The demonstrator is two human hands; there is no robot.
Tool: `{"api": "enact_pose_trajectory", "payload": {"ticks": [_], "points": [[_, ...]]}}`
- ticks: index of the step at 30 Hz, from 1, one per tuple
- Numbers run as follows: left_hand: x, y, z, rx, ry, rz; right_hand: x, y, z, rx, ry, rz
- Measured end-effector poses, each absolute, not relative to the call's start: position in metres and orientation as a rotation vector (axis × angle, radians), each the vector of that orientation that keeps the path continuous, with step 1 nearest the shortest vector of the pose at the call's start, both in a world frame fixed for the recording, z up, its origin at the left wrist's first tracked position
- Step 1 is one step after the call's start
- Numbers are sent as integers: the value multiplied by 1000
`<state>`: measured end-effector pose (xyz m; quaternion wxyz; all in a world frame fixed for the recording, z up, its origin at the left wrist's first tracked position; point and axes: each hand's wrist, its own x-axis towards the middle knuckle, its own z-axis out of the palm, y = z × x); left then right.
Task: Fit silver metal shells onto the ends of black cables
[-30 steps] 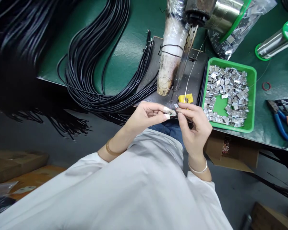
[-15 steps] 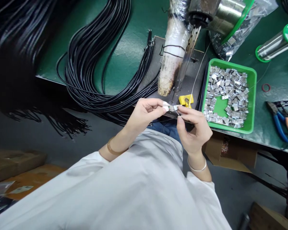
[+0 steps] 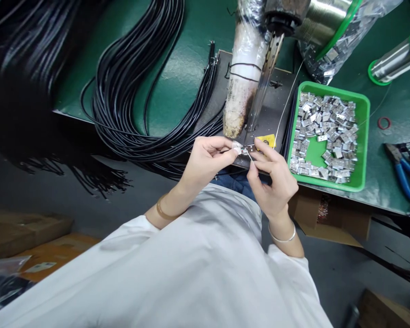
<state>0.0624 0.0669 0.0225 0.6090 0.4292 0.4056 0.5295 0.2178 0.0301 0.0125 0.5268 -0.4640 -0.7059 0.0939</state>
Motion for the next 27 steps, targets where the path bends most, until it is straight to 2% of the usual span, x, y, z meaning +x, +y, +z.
{"api": "enact_pose_trajectory", "payload": {"ticks": [27], "points": [[60,66,32,1109,1044,1188,213,32,34,-1209,-1714,133]]}}
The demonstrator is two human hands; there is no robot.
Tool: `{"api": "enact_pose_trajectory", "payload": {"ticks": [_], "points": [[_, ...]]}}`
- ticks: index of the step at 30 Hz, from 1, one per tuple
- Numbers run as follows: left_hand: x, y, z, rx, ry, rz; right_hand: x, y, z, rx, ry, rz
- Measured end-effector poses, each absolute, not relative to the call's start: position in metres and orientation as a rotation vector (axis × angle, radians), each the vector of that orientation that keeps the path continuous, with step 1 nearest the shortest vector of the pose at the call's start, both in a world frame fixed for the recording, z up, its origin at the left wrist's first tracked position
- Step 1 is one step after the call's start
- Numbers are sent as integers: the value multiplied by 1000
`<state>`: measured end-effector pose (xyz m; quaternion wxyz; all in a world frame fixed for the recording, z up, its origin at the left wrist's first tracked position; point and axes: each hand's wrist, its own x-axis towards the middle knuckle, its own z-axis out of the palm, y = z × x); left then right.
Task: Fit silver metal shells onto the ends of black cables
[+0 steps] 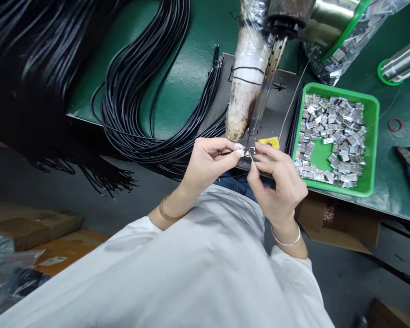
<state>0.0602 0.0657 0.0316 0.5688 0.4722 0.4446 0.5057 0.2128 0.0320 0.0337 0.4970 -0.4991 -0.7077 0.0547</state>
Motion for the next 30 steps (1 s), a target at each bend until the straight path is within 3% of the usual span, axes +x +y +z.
{"api": "enact_pose_trajectory", "payload": {"ticks": [9,17,24,30], "points": [[59,62,21,1197,1040,1104,215,33,30,-1232,-1736,121],[60,60,24,1363,1047,1254,213,35,34,-1193,-1752,48],[55,63,23,1247,1012,1076,215,28,26,-1170,-1742,124],[57,51,27,1742,1030,1192,226,31,25,-1407,-1587,336]]}}
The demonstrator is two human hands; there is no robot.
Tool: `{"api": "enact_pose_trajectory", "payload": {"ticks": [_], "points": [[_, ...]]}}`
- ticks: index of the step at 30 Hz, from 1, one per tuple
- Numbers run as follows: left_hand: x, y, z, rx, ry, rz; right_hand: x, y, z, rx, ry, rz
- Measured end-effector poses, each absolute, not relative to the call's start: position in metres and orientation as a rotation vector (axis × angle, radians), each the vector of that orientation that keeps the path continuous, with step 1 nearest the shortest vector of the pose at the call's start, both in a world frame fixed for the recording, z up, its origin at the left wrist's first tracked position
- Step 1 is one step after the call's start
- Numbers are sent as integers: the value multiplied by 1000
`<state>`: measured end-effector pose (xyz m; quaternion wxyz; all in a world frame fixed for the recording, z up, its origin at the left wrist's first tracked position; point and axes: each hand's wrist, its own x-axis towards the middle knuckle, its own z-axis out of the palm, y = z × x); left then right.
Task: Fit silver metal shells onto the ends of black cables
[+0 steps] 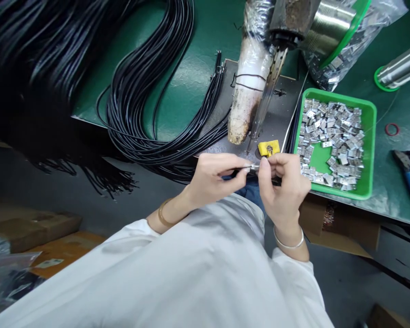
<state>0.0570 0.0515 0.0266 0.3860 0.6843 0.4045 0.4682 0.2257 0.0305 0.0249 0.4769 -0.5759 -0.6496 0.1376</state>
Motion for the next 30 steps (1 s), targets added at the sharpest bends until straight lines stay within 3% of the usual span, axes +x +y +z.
{"api": "enact_pose_trajectory", "payload": {"ticks": [5,12,20,30], "points": [[52,49,28,1699,919,1223,228,32,30,-1351,-1574,586],[42,57,30,1115,773,920,229,30,30,-1172,-1881,165],[41,61,21,1037,670,910,229,30,26,-1287,-1677,473],[50,57,26,1010,840,1020,224,32,28,-1205,-1878,97]]}}
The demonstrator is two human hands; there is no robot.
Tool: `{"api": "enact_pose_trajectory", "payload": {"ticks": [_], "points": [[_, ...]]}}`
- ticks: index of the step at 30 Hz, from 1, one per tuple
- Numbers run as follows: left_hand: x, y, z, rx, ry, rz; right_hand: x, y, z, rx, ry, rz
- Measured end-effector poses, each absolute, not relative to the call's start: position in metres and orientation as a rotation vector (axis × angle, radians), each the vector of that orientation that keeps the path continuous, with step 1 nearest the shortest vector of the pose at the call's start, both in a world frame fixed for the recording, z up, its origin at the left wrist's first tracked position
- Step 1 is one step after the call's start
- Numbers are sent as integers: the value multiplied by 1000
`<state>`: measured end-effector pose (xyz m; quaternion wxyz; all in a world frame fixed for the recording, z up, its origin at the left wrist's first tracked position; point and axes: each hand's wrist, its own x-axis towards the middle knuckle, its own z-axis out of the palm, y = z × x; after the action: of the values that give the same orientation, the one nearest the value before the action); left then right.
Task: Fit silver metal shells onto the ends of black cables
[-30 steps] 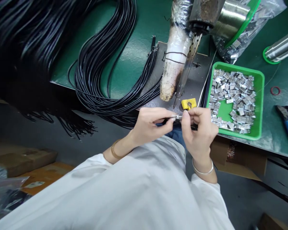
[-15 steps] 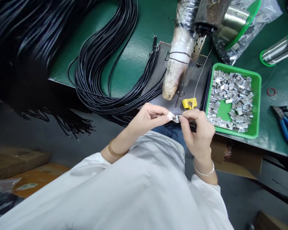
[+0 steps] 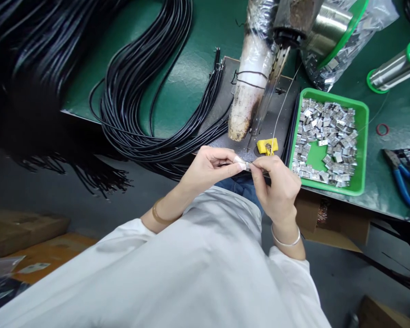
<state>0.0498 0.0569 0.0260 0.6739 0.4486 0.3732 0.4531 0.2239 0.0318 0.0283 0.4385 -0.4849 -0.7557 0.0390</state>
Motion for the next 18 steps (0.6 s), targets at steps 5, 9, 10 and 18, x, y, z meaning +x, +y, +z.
{"api": "enact_pose_trajectory", "payload": {"ticks": [5,9,10,18], "points": [[53,59,23,948,886,1118,227,28,24,-1229,-1531,66],[56,61,20,948,902,1157,226,28,25,-1107,-1359,117],[56,61,20,955,906,1163,225,28,25,-1119,-1405,142],[60,63,24,1017,975,1205,218,36,23,-1221,-1799,31]]}}
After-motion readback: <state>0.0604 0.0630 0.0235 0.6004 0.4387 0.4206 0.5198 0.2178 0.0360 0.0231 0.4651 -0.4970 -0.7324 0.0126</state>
